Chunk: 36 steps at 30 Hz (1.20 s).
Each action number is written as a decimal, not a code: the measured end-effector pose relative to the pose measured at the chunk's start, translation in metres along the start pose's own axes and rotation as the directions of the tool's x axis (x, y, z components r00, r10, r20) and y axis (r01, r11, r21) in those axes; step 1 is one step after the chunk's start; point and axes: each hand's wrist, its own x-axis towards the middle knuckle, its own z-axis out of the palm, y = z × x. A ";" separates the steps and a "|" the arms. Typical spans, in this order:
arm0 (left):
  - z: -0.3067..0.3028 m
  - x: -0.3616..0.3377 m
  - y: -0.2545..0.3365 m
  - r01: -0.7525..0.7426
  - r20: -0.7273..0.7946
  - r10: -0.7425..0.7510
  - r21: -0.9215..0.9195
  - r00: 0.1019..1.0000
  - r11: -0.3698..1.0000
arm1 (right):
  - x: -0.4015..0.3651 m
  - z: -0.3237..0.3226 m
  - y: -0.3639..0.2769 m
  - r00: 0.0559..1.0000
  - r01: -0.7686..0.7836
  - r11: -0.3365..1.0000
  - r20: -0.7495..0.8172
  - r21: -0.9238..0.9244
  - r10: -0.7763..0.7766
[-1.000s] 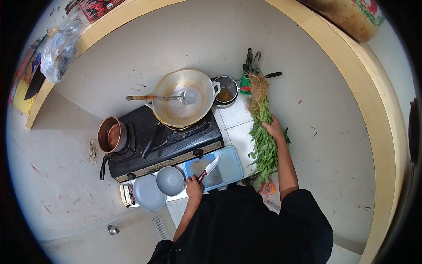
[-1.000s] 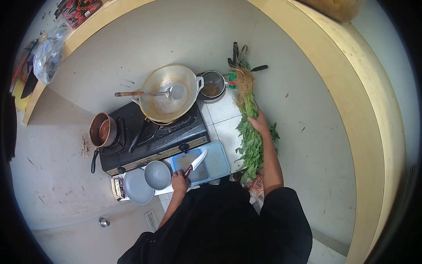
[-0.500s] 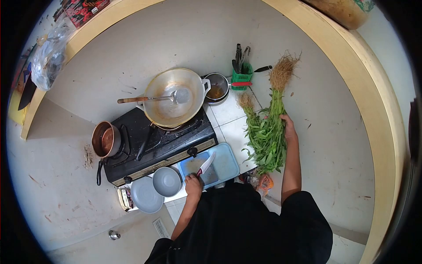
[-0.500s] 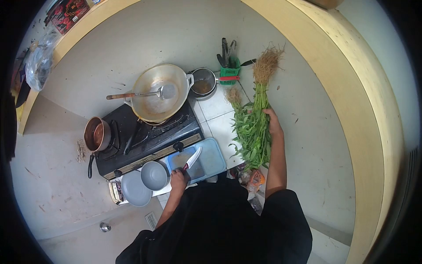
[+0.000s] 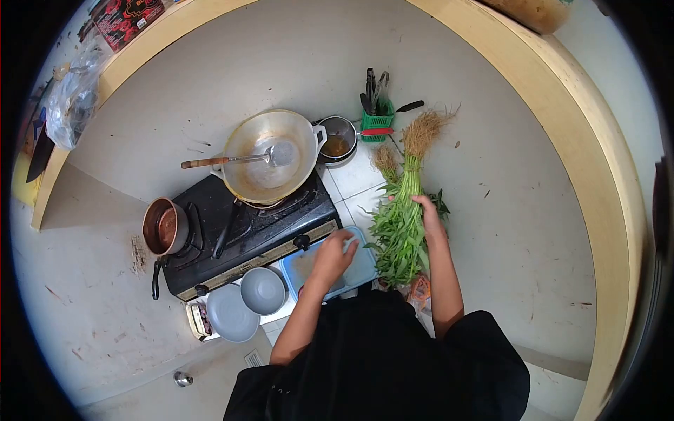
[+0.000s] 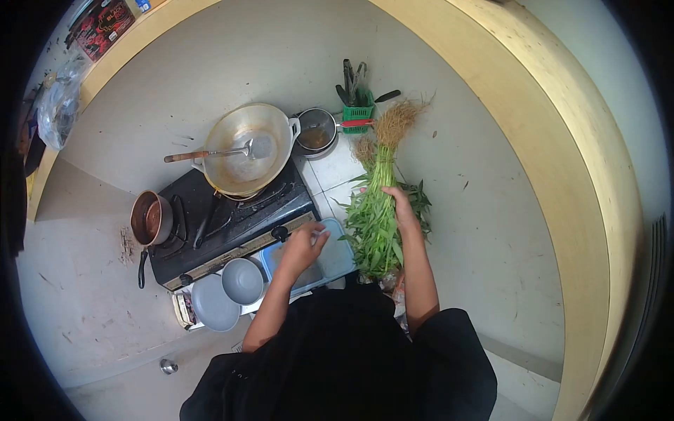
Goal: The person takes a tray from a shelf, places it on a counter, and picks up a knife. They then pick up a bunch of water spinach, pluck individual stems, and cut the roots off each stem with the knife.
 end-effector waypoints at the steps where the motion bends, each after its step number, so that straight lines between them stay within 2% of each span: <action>1: 0.005 0.010 0.011 -0.090 -0.018 0.088 -0.135 0.996 0.987 | -0.013 0.018 -0.005 0.996 -0.006 1.000 -0.090 -0.005 0.006; 2: 0.011 0.019 0.022 -0.180 -0.048 0.173 -0.265 0.984 0.947 | -0.015 0.018 0.001 0.996 -0.005 1.000 -0.090 -0.004 0.004; 4: 0.022 0.034 0.046 -0.229 -0.061 0.221 -0.329 0.973 0.916 | -0.014 0.021 0.006 0.980 0.031 0.998 -0.196 -0.062 -0.043; 6: 0.034 0.043 0.061 -0.260 -0.064 0.255 -0.391 0.965 0.883 | -0.020 0.025 0.009 0.989 0.007 0.998 -0.146 -0.063 -0.016; 9: 0.054 0.049 0.069 -0.288 -0.062 0.283 -0.304 0.957 0.908 | -0.020 0.024 0.015 0.999 -0.037 0.999 -0.016 -0.018 0.037; 10: 0.059 0.047 0.067 -0.286 -0.053 0.283 -0.306 0.958 0.908 | -0.020 0.022 0.018 0.999 -0.038 0.999 -0.023 -0.013 0.038; 12: 0.069 0.045 0.068 -0.217 -0.136 0.195 -0.173 0.971 0.961 | -0.020 0.025 0.025 0.996 0.077 0.997 -0.038 -0.021 -0.077; 13: 0.070 0.043 0.068 -0.220 -0.180 0.207 -0.055 0.962 0.974 | -0.030 0.038 0.016 0.994 0.084 0.994 -0.058 -0.070 -0.088; 16: 0.072 0.040 0.065 -0.221 -0.185 0.221 0.021 0.958 0.975 | -0.031 0.039 0.017 0.997 0.064 0.995 -0.027 -0.072 -0.066; 20: 0.068 0.040 0.069 -0.213 -0.254 0.225 0.075 0.941 0.974 | -0.025 0.031 0.032 0.994 0.088 0.991 -0.057 -0.104 -0.094; 25: 0.061 0.039 0.081 -0.249 -0.317 0.278 0.129 0.907 0.960 | -0.026 0.038 0.036 0.995 0.031 0.991 -0.090 -0.134 -0.043; 27: 0.071 0.037 0.076 -0.269 -0.219 0.356 0.344 0.909 0.900 | -0.025 0.040 0.045 0.977 -0.027 0.989 -0.215 -0.148 -0.006; 28: 0.075 0.037 0.075 -0.264 -0.224 0.353 0.347 0.908 0.900 | -0.021 0.037 0.049 0.978 -0.029 0.988 -0.208 -0.149 -0.003; 30: 0.079 0.037 0.071 -0.176 -0.252 0.267 0.331 0.930 0.927 | -0.018 0.039 0.051 0.997 0.033 0.976 -0.065 -0.215 -0.048; 31: 0.080 0.040 0.068 -0.176 -0.253 0.267 0.332 0.930 0.927 | -0.020 0.043 0.048 0.997 0.033 0.976 -0.064 -0.214 -0.048; 33: 0.083 0.045 0.062 -0.097 -0.217 0.169 0.308 0.961 0.946 | -0.028 0.051 0.044 0.997 0.066 0.969 -0.008 -0.239 -0.070; 36: 0.084 0.050 0.057 -0.103 -0.241 0.170 0.267 0.956 0.958 | -0.034 0.060 0.043 0.993 0.051 0.951 -0.083 -0.304 -0.079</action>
